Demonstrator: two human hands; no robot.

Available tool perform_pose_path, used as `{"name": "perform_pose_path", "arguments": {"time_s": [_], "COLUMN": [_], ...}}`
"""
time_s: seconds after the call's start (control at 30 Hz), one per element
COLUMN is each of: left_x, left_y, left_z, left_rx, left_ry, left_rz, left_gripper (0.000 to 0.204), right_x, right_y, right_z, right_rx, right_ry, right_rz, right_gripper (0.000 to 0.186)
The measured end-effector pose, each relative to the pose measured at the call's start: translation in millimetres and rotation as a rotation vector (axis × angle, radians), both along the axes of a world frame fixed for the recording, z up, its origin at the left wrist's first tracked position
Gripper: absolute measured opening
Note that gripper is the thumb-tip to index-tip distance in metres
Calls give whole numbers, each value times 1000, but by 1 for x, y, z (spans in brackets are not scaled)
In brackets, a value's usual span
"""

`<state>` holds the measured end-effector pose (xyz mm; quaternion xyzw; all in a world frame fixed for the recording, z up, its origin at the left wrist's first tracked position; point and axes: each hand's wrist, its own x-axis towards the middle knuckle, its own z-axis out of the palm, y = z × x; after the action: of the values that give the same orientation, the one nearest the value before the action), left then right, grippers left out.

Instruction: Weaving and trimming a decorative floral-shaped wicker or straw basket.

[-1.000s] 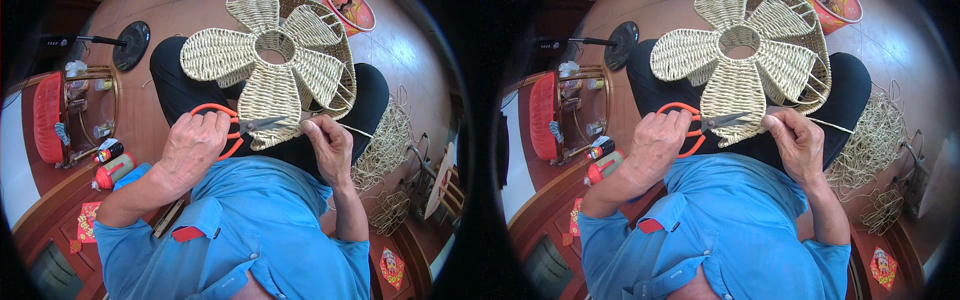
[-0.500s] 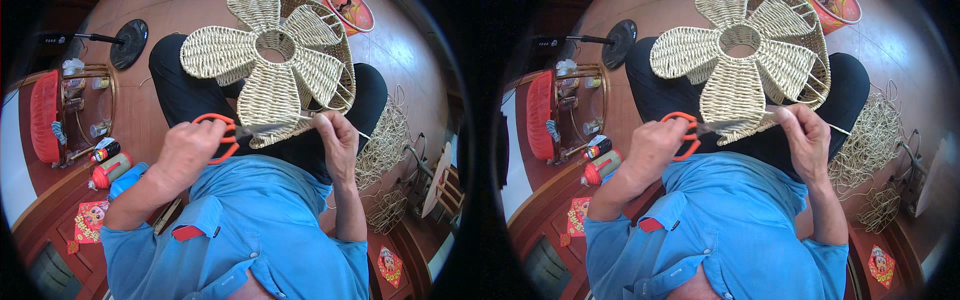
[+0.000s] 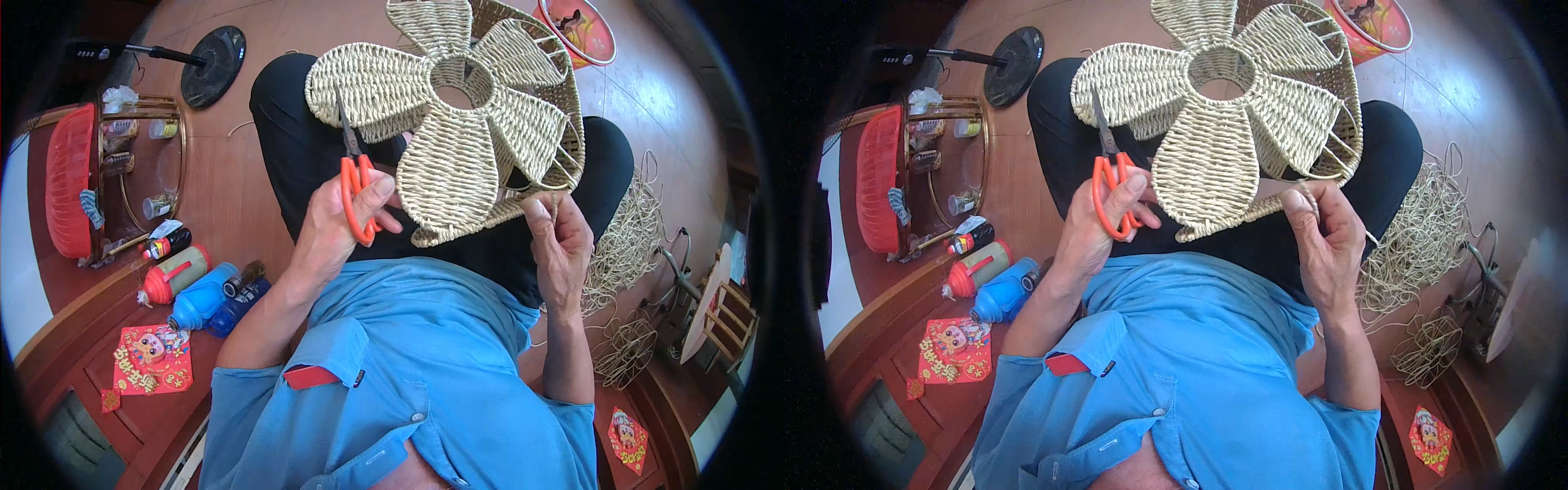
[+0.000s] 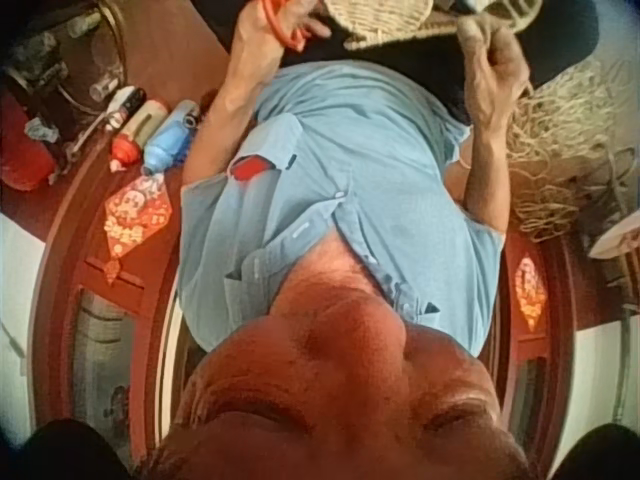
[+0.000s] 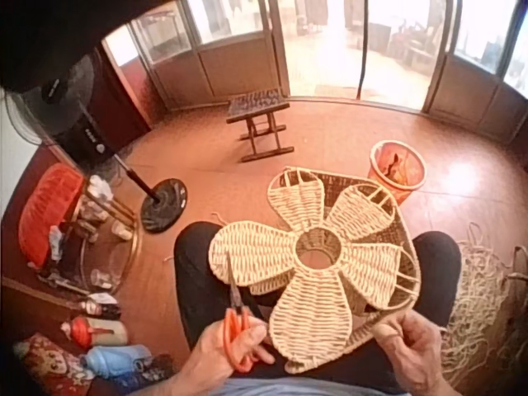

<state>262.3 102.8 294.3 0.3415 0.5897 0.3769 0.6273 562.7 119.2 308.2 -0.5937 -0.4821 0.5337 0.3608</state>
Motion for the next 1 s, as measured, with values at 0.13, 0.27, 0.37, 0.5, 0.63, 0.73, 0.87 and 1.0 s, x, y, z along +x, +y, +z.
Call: {"name": "perform_pose_path", "arguments": {"time_s": [0.13, 0.27, 0.37, 0.5, 0.63, 0.73, 0.87, 1.0], "left_x": [5, -27, -88, -169, -197, -193, -184, -180], "left_y": [7, 0, -5, -3, -40, -61, -67, -68], "left_z": [5, 9, -7, -77, -169, -234, -291, -318], "left_rx": [24, 172, 320, 17, -372, -437, -441, -435], "left_ry": [-14, 141, 358, 578, 448, 505, 564, 590], "left_rz": [15, 204, 421, 387, 91, -44, -40, -18], "left_gripper": [51, 46, 40, 36, 34, 35, 35, 35], "right_x": [8, 26, 27, 10, 13, 49, 80, 71], "right_y": [1, 13, 19, 11, 28, 51, 65, 65], "right_z": [-2, 11, 29, 50, 54, 74, 102, 107], "right_rx": [9, -46, 66, 63, 169, 138, 211, 302], "right_ry": [14, 176, 143, 155, 421, 950, 1108, 891], "right_rz": [-24, -209, -162, 124, 2, -48, 90, 159], "right_gripper": [34, 47, 54, 61, 60, 54, 51, 51]}}
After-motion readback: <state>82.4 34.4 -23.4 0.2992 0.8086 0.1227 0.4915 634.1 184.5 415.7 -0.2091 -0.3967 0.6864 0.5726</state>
